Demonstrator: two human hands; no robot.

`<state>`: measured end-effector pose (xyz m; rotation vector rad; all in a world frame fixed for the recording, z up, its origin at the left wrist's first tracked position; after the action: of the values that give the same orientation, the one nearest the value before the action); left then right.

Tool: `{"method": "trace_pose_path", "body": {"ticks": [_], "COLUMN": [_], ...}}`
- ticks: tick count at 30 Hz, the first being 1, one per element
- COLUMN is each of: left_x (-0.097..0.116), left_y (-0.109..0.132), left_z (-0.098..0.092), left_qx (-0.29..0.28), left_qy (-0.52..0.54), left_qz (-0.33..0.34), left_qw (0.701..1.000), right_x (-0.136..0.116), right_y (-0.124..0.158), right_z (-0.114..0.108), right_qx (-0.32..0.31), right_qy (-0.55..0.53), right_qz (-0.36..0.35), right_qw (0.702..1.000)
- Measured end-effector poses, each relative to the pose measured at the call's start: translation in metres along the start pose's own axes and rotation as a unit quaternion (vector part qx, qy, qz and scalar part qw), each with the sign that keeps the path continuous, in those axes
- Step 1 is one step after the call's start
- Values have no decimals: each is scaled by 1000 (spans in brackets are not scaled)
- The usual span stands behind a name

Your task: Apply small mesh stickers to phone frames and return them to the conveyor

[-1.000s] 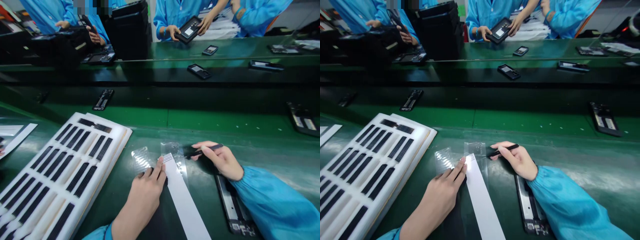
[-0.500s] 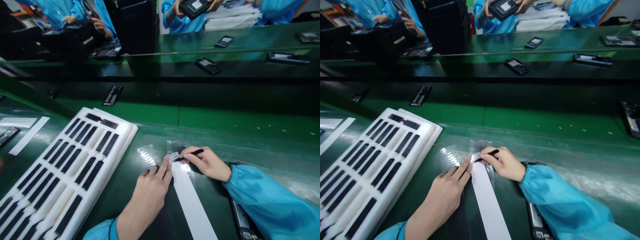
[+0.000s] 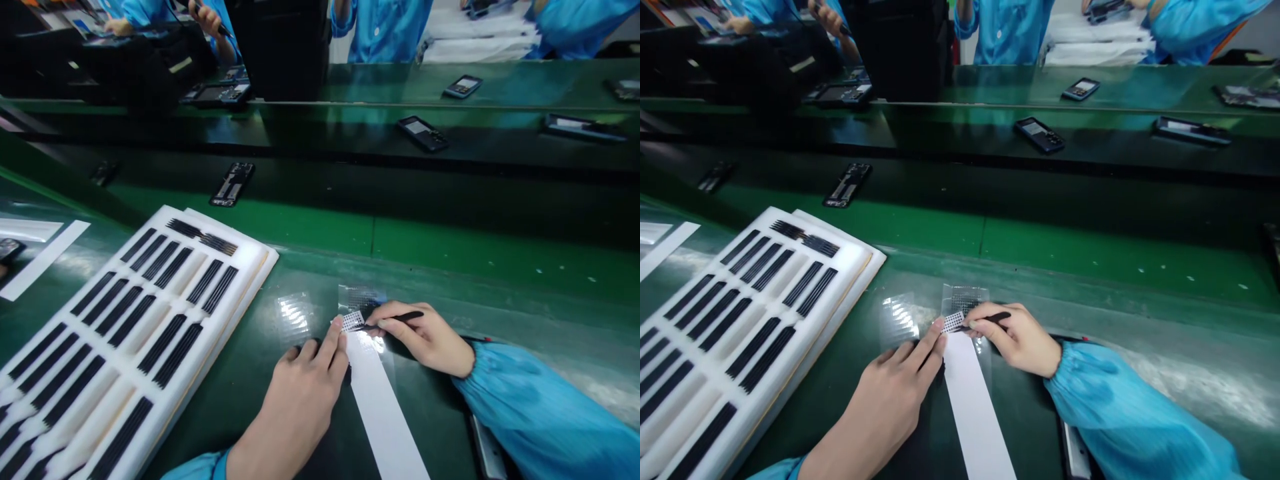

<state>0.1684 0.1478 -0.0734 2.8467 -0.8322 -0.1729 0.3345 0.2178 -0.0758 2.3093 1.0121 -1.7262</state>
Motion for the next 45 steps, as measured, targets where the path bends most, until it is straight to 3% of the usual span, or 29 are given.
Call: {"method": "trace_pose_path", "body": {"ticks": [12, 35, 45], "left_x": [-1, 1, 0], "left_y": [0, -2, 0], "left_z": [-2, -2, -3], "left_qx": [28, 28, 33], "left_qy": [4, 2, 1], "left_qz": [2, 0, -1], "left_qw": [1000, 1000, 999], "right_x": [-1, -6, 3], "right_y": [-1, -3, -2], "right_z": [1, 0, 6], "right_qx": [-15, -76, -58], "right_qy": [11, 36, -13], "right_qz": [3, -25, 49], "right_qw": [1000, 996, 997]}}
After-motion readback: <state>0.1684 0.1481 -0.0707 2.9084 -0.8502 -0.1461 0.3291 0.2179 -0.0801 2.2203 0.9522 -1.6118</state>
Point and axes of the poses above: each hand's wrist, its own y-axis away from the middle knuckle, its own z-axis out of the palm, x = y × z, the point moved 6 cm from there along -y, towards the middle knuckle, and after that the axes turned 6 degrees about -z, right-handed, at the moved point
